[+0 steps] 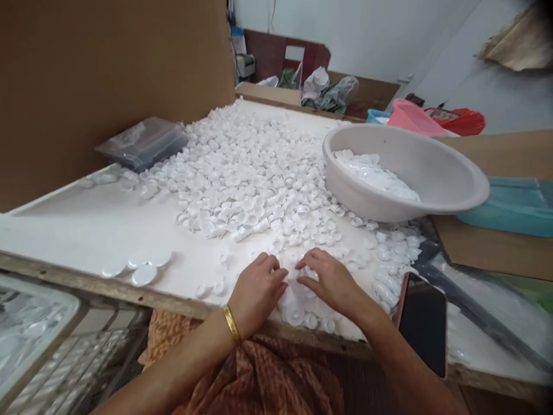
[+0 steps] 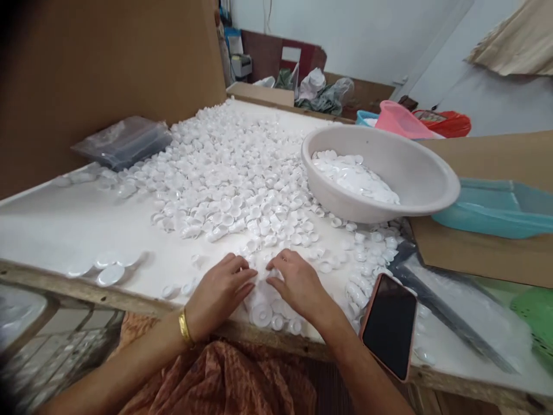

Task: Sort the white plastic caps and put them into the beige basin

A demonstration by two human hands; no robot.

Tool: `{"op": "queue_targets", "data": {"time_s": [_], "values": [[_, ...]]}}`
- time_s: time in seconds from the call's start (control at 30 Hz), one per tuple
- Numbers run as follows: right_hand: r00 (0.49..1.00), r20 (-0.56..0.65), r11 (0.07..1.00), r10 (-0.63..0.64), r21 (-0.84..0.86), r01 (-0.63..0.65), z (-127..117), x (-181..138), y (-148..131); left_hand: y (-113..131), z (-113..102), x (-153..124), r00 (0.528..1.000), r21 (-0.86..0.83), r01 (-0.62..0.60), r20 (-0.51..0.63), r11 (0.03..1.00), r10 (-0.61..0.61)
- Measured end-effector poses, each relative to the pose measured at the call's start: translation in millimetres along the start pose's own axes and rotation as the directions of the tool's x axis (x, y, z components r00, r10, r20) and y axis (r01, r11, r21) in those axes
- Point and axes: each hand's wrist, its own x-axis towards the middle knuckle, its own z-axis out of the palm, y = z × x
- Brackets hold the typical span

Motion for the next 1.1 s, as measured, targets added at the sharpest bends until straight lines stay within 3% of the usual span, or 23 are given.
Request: {"op": "queue_targets", "data": {"time_s": [0.2, 0.43, 0.63, 0.73, 0.87, 1.0, 1.1], "values": [[0.999, -0.028, 0.996, 0.029, 0.084, -0.027, 1, 11, 8, 5, 22, 23, 0.997, 0.056, 0.052, 0.06, 0.997, -0.056], [0.983, -0.185, 0.997, 0.005, 0.078, 0.01, -4, 28, 16, 1, 5, 33, 0.989, -0.078, 0.141, -0.043, 0.987, -0.145], [0.97, -0.236, 0.991, -0.066, -0.126, 0.036, 8, 50, 22, -31, -8, 43, 0.965, 0.059, 0.195, -0.191, 0.979, -0.18], [0.951, -0.302, 0.987, -0.066, -0.159, 0.018, 10, 51, 31, -48, -9, 47, 0.97, 0.168, 0.19, -0.184, 0.967, -0.158], [0.918, -0.395, 0.995, -0.043, -0.096, 0.006, 2, 38, 39, -60, -8, 49, 0.978, 0.151, 0.188, -0.121, 0.97, -0.171], [0.984, -0.177, 1.0, -0.01, -0.008, 0.009, -9, 12, 28, -51, -14, 36, 0.978, 0.089, 0.166, -0.141, 0.982, -0.152], [0.999, -0.035, 0.998, -0.032, -0.05, 0.03, -9, -9, 18, -33, -14, 19, 0.988, -0.025, 0.118, -0.1, 0.993, -0.12]]}}
